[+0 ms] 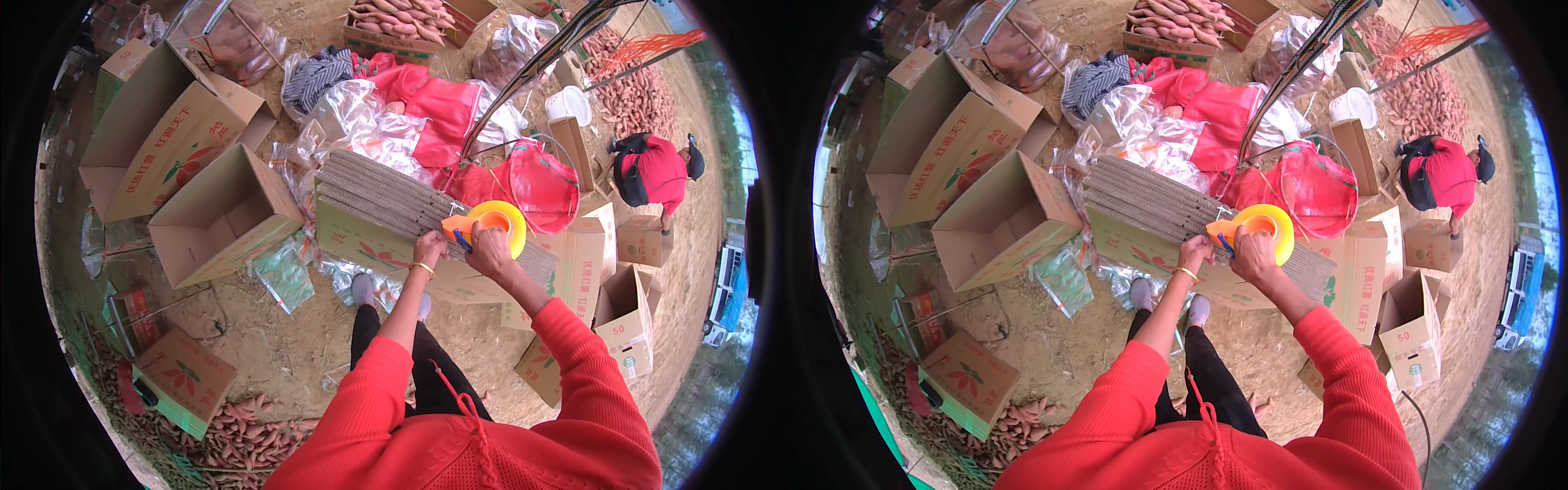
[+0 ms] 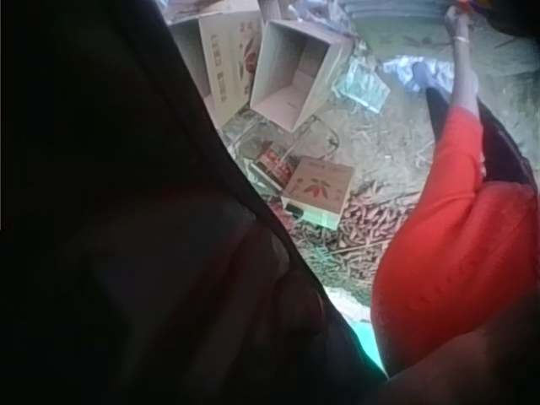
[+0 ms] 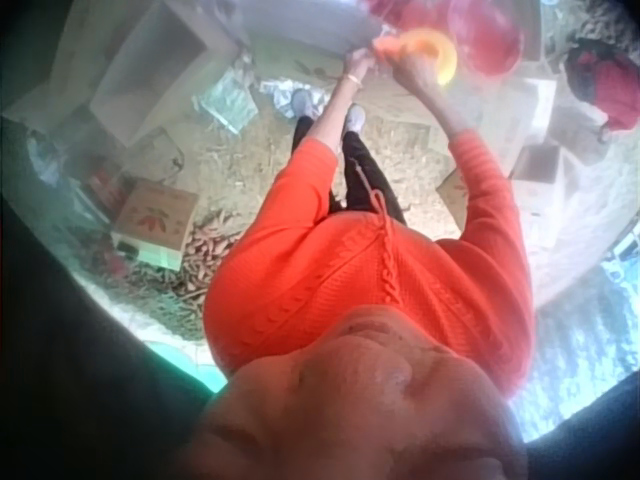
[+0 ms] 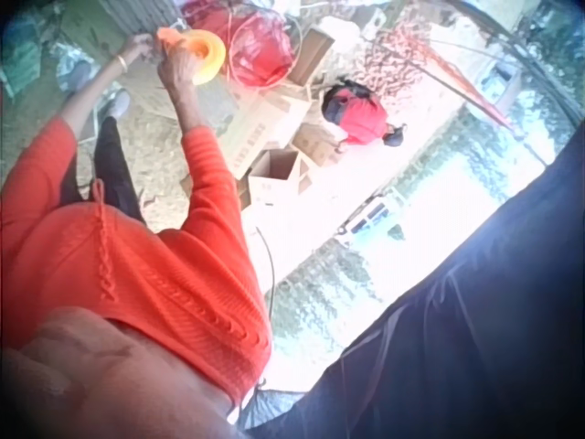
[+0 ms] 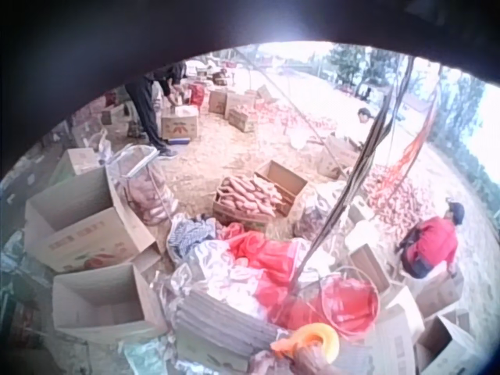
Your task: The person assembles flat cardboard boxes by folding the flaps and sealing them with a handheld tape dispenser. The person repeatedly picks up a box, folds it into shape, and applies tape to secure the seams.
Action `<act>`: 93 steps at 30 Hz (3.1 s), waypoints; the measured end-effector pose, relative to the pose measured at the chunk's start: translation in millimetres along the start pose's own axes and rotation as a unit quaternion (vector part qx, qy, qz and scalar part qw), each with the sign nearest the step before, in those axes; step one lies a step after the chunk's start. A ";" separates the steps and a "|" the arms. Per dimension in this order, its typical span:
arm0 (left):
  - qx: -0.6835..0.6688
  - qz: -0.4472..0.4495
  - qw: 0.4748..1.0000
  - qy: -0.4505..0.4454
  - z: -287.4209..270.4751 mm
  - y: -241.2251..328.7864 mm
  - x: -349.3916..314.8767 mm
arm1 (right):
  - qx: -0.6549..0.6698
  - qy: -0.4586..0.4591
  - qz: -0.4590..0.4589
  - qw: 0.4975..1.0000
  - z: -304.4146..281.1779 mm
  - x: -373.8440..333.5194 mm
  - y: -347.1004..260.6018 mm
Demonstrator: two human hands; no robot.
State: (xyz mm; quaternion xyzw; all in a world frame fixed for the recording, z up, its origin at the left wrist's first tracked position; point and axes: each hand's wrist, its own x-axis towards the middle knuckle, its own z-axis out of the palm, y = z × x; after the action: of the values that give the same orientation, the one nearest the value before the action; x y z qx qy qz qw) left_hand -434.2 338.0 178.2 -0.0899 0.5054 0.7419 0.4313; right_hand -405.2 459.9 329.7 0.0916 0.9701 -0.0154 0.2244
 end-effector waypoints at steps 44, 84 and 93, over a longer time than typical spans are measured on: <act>-0.025 0.138 0.982 0.124 -125.9 20.2 -13.4 | 0.022 0.091 0.061 0.994 29.3 7.4 25.0; 0.367 0.256 0.880 0.158 34.9 -48.8 -57.1 | 0.396 0.082 0.258 0.877 106.7 -233.3 67.8; 0.037 0.122 0.981 0.149 -9.5 -64.0 -127.8 | 0.341 0.038 0.147 0.928 127.4 -229.8 55.9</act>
State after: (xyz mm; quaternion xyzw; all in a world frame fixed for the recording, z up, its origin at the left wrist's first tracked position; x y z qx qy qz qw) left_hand -312.1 267.4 203.4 -0.1212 0.5980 0.7483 0.2602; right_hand -136.9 466.6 316.6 0.3050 0.8897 -0.3085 0.1422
